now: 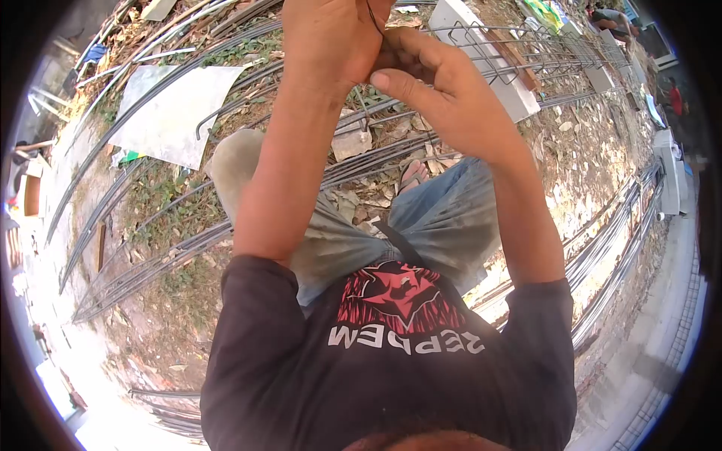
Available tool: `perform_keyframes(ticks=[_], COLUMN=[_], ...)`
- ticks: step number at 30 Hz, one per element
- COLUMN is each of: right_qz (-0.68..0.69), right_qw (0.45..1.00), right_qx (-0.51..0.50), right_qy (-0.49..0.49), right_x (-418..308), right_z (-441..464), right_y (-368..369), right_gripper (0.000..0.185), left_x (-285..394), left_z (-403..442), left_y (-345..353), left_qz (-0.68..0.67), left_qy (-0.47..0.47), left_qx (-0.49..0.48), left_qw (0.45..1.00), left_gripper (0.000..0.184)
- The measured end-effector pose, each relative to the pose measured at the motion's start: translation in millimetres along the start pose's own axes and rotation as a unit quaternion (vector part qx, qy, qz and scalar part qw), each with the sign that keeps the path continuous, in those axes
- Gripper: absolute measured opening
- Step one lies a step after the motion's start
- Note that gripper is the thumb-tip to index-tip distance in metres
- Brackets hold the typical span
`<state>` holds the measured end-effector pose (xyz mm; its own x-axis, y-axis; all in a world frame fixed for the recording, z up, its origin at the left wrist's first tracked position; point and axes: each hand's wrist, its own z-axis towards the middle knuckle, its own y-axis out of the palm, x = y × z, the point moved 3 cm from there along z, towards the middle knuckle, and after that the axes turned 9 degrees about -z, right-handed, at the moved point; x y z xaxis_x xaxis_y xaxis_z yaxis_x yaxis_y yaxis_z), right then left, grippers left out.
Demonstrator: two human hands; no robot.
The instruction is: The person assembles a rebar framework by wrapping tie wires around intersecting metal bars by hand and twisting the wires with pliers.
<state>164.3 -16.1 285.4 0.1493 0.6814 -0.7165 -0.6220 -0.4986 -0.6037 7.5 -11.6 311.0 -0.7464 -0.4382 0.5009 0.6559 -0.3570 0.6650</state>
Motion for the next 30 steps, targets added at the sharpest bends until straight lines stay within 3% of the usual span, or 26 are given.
perform_keyframes(ticks=[1, 2, 4, 6, 8, 9, 13, 16, 17, 20, 21, 24, 25, 30], right_qz=[0.104, 0.118, 0.155, 0.050, -0.053, -0.041, 0.005, 0.071, 0.070, 0.024, -0.002, -0.045, -0.053, -0.088], right_qw=[0.994, 0.991, 0.982, 0.985, 0.962, 0.953, 0.917, 0.898, 0.892, 0.888, 0.892, 0.888, 0.884, 0.886], right_qx=[-0.006, -0.004, -0.004, 0.118, 0.237, 0.273, 0.366, 0.381, 0.385, 0.395, 0.394, 0.389, 0.392, 0.376], right_qy=[0.033, 0.059, 0.112, 0.119, 0.128, 0.122, 0.157, 0.208, 0.226, 0.233, 0.223, 0.240, 0.251, 0.259], right_x=[2, -1, -11, -8, 5, 13, 44, 103, 119, 126, 130, 142, 141, 141], right_z=[6, 8, 8, 7, 5, 3, -9, -8, -8, -9, -7, -2, -1, 5], right_y=[2, -8, -50, -114, -164, -170, -148, -107, -95, -86, -87, -85, -84, -82], right_gripper=[0.041, 0.036, 0.029, 0.031, 0.033, 0.031, 0.028, 0.025, 0.026, 0.026, 0.026, 0.025, 0.025, 0.026], left_x=[13, 26, 47, 62, 70, 68, 33, 0, -8, -56, -77, -117, -126, -142], left_z=[4, 8, 23, 39, 47, 47, 31, 34, 31, 31, 25, 13, 12, 11], left_y=[4, 7, -8, -75, -147, -180, -267, -316, -327, -397, -408, -414, -418, -449], left_qz=[0.050, 0.101, 0.341, 0.462, 0.533, 0.563, 0.612, 0.720, 0.775, 0.743, 0.747, 0.741, 0.697, 0.697], left_qy=[-0.029, -0.056, -0.122, -0.192, -0.244, -0.275, -0.360, -0.426, -0.356, -0.395, -0.369, -0.399, -0.444, -0.431], left_qx=[-0.025, -0.049, 0.010, 0.023, 0.096, 0.130, 0.135, 0.044, 0.017, 0.013, -0.003, 0.071, 0.070, 0.015], left_qw=[0.998, 0.992, 0.932, 0.866, 0.804, 0.768, 0.691, 0.545, 0.522, 0.540, 0.553, 0.535, 0.559, 0.572], left_gripper=[0.050, 0.051, 0.052, 0.049, 0.047, 0.046, 0.048, 0.051, 0.054, 0.055, 0.058, 0.061, 0.061, 0.055])
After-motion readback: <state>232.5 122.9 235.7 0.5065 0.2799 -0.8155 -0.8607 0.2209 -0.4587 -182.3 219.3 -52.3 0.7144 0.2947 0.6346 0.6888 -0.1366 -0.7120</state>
